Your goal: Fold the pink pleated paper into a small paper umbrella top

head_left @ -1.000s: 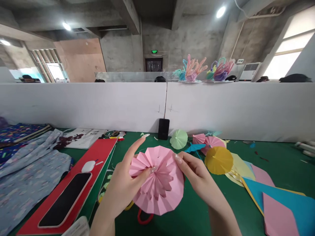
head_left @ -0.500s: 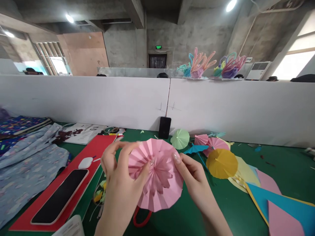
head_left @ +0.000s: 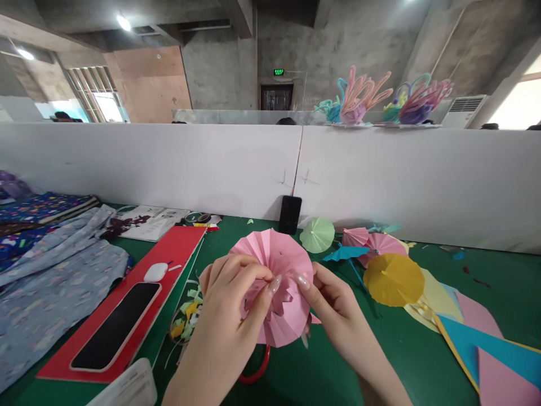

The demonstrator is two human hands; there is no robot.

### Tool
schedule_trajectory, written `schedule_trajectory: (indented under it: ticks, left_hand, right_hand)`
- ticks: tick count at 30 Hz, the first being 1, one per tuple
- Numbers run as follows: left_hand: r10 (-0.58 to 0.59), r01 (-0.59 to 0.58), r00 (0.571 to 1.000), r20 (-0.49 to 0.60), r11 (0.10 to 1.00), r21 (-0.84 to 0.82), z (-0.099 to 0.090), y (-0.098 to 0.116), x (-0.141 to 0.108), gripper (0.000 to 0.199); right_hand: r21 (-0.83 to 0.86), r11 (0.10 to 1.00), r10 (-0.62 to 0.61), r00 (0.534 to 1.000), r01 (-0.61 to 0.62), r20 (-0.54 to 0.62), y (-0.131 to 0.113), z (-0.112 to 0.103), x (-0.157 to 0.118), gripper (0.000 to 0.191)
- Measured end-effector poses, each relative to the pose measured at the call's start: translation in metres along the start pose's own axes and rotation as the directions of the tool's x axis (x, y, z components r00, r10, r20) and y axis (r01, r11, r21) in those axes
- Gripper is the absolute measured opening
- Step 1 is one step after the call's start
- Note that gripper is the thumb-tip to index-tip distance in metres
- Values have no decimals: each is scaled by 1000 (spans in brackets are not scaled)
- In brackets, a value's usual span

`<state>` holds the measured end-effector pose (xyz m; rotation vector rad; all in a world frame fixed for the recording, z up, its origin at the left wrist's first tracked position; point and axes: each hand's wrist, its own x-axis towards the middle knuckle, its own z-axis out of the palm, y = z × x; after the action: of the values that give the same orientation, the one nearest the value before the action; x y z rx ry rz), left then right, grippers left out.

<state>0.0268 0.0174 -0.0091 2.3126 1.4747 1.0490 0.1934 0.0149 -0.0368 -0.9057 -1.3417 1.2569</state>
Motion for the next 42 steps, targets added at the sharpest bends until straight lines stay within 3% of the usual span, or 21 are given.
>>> schedule_trajectory:
  ticks: [6, 10, 18, 30, 42]
  left_hand:
    - [-30, 45, 991, 128, 992, -120, 0, -2, 2, 16]
    - [-9, 57, 978, 207, 972, -228, -1, 0, 3, 14]
    - [-111, 204, 955, 276, 920, -336, -8, 7, 4, 15]
    - [-58, 181, 951, 305, 901, -394, -7, 6, 3, 15]
    - [-22, 187, 937, 349, 876, -445, -5, 4, 1, 15]
  right_hand:
    - [52, 999, 11, 998, -14, 55, -1, 3, -1, 27]
    - [7, 1000, -25, 1000, 25, 18, 1, 4, 0, 31]
    - [3, 998, -66, 997, 67, -37, 4, 2, -2, 34]
    - [61, 997, -32, 997, 36, -68, 4, 8, -5, 40]
    - [171, 985, -11, 1000, 9, 11, 2, 3, -6, 37]
